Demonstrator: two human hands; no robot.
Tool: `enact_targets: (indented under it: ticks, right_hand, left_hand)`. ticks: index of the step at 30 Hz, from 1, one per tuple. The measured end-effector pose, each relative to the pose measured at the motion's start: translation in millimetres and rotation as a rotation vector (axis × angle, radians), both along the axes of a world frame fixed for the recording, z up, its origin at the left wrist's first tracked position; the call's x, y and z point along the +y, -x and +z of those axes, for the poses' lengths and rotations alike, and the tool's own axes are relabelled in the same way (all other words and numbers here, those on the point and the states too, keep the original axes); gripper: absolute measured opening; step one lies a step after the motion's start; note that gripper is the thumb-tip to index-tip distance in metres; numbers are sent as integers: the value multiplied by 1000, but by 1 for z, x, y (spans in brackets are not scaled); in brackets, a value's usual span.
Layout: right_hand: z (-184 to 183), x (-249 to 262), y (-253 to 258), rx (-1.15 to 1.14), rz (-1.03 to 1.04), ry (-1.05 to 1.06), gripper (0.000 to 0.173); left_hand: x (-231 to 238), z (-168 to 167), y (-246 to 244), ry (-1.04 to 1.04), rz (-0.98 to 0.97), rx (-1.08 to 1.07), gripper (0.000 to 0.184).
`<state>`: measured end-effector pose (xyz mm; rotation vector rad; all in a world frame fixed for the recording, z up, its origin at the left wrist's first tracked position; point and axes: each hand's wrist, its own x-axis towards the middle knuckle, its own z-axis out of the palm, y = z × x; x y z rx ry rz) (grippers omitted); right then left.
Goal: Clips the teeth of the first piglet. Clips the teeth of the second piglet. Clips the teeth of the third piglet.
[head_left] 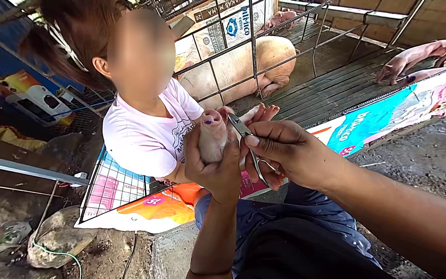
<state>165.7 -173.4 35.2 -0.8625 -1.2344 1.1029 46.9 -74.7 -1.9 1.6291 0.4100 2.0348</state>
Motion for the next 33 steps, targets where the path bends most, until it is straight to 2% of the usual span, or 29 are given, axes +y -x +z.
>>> enact_targets:
  ticks: [3, 5, 33]
  right_hand:
    - [0, -2, 3, -147, -115, -43, 27]
    - [1, -4, 3, -169, -117, -38, 27]
    - [5, -4, 5, -44, -36, 23, 30]
  left_hand:
    - [-1, 0, 0, -1, 3, 3, 45]
    - [-1, 0, 0, -2, 19, 2, 44]
    - [-1, -1, 0, -13, -4, -15, 44]
